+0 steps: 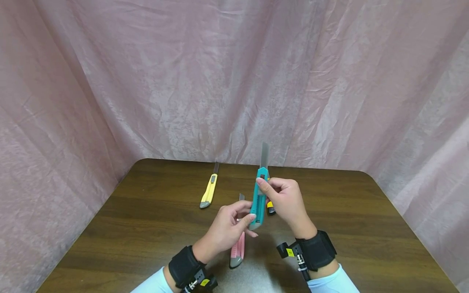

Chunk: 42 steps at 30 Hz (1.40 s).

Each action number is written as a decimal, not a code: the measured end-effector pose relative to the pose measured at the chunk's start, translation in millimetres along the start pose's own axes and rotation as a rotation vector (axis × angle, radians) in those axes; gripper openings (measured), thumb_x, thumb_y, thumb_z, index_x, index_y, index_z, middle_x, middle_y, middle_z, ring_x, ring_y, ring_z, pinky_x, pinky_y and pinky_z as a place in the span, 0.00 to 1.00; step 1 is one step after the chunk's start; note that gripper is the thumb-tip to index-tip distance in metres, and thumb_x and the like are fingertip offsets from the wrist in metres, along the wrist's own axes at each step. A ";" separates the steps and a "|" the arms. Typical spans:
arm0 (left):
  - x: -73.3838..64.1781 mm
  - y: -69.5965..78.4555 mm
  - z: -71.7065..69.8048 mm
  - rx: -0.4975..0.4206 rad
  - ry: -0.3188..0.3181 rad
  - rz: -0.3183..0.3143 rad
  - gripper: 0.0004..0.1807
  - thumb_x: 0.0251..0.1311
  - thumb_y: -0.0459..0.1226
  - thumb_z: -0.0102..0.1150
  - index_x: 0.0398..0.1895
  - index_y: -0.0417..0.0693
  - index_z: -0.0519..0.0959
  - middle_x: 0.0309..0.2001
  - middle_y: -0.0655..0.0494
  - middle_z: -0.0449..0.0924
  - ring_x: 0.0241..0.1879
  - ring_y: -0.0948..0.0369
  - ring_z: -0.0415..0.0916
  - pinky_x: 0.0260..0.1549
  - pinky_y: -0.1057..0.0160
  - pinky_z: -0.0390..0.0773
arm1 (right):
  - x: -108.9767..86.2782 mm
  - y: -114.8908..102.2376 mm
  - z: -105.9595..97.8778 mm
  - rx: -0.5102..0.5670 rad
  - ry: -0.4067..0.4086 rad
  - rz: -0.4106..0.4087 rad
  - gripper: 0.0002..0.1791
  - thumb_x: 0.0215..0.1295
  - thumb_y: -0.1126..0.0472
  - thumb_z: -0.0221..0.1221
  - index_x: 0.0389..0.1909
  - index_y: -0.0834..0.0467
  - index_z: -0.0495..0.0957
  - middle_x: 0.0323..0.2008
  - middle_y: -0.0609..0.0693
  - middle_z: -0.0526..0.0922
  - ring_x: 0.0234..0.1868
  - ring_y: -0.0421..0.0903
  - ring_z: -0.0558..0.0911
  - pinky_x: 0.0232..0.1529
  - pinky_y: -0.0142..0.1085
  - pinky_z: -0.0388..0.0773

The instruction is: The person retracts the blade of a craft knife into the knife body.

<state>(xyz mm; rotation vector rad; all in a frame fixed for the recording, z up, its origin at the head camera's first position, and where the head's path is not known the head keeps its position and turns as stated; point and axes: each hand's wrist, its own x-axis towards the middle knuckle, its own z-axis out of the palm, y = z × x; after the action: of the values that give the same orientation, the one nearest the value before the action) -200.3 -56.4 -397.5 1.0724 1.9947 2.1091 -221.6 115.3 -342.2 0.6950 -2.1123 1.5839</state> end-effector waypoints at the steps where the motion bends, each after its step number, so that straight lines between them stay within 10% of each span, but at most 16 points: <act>1: 0.0 0.1 0.0 0.000 0.000 -0.001 0.14 0.64 0.20 0.48 0.52 0.33 0.71 0.41 0.38 0.78 0.30 0.48 0.80 0.24 0.51 0.83 | 0.0 -0.1 -0.2 -0.004 -0.003 0.001 0.17 0.65 0.65 0.59 0.14 0.62 0.75 0.11 0.54 0.69 0.13 0.43 0.67 0.09 0.30 0.66; 42: -0.5 5.1 -0.8 0.023 0.006 -0.009 0.13 0.64 0.21 0.49 0.51 0.34 0.71 0.41 0.40 0.79 0.31 0.50 0.81 0.25 0.52 0.84 | -0.6 2.3 -0.7 0.018 -0.011 -0.080 0.13 0.64 0.69 0.59 0.19 0.61 0.77 0.12 0.46 0.64 0.13 0.43 0.62 0.09 0.30 0.57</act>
<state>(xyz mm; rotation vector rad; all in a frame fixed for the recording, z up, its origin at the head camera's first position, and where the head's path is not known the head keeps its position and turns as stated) -198.2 -58.1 -393.1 1.0600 2.0275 2.0930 -222.5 116.6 -344.1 0.7866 -2.0539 1.5613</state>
